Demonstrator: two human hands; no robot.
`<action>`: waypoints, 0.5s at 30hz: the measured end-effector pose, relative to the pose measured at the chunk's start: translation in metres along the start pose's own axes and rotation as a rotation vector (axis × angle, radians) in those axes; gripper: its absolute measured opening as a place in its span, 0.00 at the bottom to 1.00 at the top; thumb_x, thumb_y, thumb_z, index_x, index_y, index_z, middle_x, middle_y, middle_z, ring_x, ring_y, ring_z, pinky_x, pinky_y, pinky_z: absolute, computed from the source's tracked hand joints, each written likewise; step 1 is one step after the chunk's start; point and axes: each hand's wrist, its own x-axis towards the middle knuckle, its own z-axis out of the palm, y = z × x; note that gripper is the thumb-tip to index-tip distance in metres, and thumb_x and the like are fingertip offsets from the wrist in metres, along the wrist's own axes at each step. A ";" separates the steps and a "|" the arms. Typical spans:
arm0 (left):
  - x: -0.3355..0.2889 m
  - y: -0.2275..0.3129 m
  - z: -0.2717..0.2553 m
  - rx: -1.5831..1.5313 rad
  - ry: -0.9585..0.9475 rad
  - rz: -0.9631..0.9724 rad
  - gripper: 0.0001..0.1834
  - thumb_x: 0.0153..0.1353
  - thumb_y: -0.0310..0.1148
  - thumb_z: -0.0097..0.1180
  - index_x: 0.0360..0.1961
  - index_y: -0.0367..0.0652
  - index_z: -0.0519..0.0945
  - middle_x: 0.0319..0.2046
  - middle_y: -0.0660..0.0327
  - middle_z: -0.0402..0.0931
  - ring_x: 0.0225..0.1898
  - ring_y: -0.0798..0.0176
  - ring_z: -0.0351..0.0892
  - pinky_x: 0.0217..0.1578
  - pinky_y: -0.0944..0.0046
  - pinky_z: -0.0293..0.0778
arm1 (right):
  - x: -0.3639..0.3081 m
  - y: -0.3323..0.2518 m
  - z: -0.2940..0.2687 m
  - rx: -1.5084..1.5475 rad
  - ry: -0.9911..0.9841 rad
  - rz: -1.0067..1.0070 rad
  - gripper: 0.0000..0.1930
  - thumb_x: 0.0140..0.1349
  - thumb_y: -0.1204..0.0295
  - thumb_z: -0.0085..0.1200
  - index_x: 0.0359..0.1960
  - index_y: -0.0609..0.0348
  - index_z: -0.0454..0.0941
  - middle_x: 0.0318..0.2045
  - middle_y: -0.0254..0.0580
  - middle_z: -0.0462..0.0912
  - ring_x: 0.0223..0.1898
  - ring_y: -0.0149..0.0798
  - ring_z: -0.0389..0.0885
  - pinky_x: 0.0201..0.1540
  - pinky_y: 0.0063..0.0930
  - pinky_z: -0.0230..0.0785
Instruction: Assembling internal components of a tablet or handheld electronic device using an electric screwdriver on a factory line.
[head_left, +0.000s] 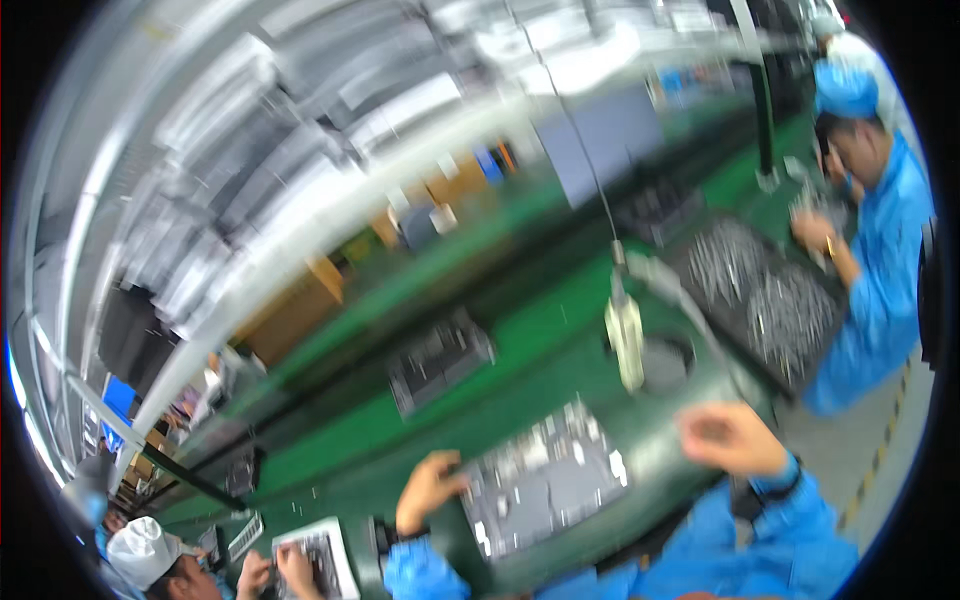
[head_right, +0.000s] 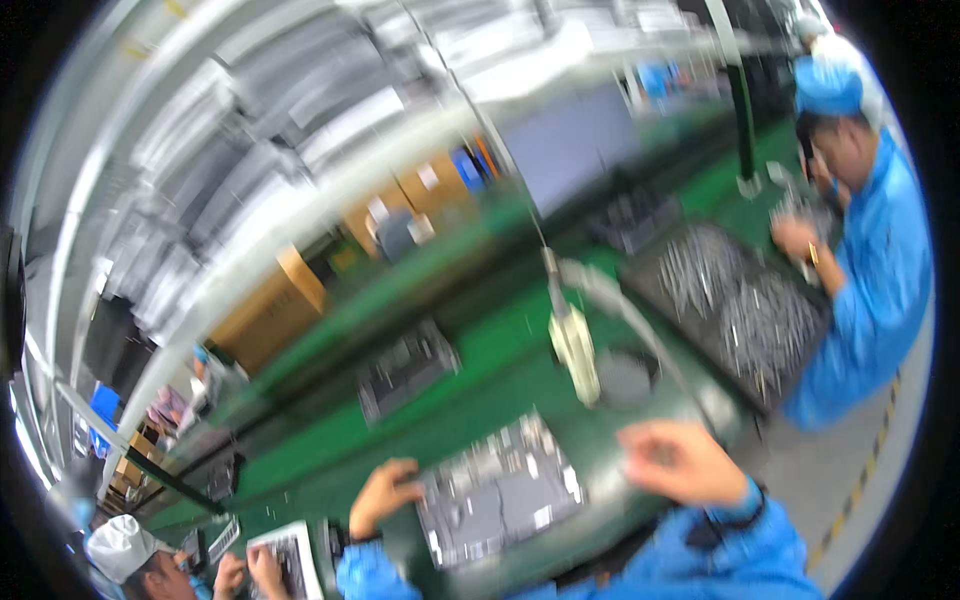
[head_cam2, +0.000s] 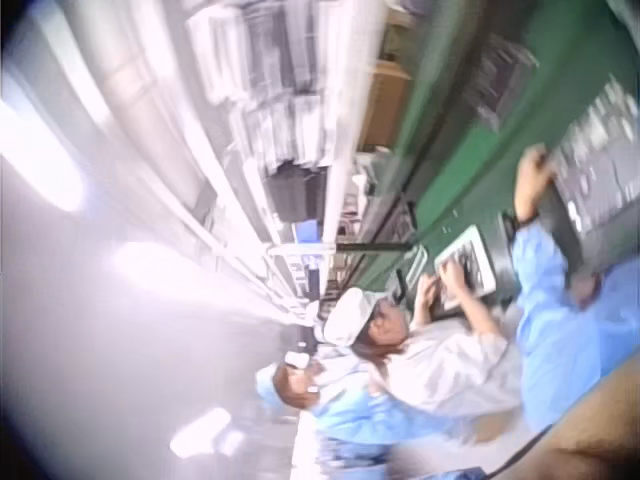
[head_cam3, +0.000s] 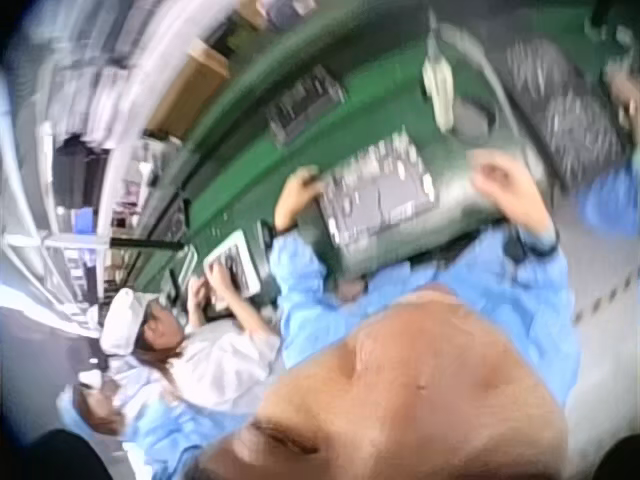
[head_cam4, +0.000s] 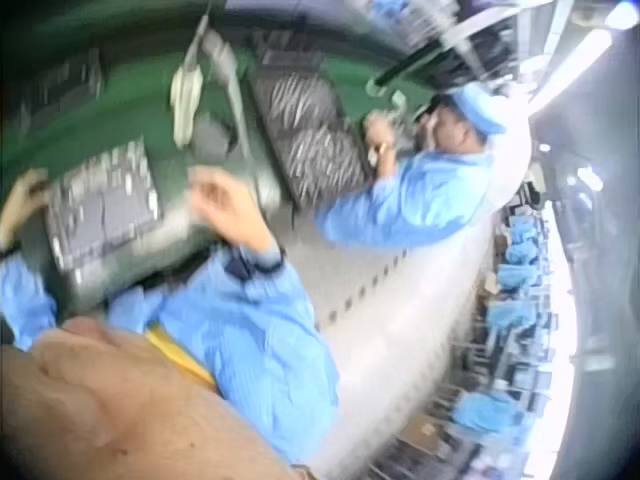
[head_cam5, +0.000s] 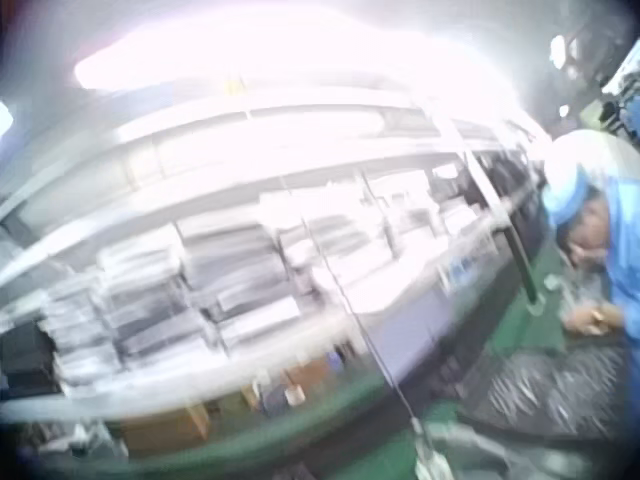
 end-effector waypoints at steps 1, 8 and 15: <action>0.010 0.019 -0.009 0.017 0.029 -0.123 0.27 0.45 0.36 0.68 0.47 0.40 0.77 0.45 0.53 0.76 0.44 0.54 0.77 0.43 0.62 0.74 | -0.008 -0.041 -0.022 0.189 0.047 0.115 0.17 0.51 0.71 0.63 0.40 0.69 0.77 0.28 0.45 0.81 0.32 0.30 0.79 0.35 0.25 0.72; 0.061 0.245 -0.124 -0.678 0.531 0.355 0.10 0.60 0.24 0.53 0.42 0.32 0.75 0.39 0.53 0.77 0.40 0.65 0.76 0.39 0.67 0.75 | 0.042 -0.165 -0.097 0.683 0.224 -0.853 0.26 0.58 0.61 0.58 0.48 0.72 0.65 0.19 0.40 0.74 0.19 0.34 0.74 0.18 0.21 0.69; 0.182 0.414 -0.269 -0.714 0.844 0.737 0.12 0.65 0.33 0.48 0.43 0.35 0.74 0.37 0.56 0.76 0.39 0.67 0.75 0.39 0.67 0.72 | 0.219 -0.368 -0.136 0.580 0.150 -0.709 0.19 0.59 0.64 0.54 0.45 0.68 0.73 0.33 0.42 0.78 0.34 0.31 0.79 0.36 0.22 0.72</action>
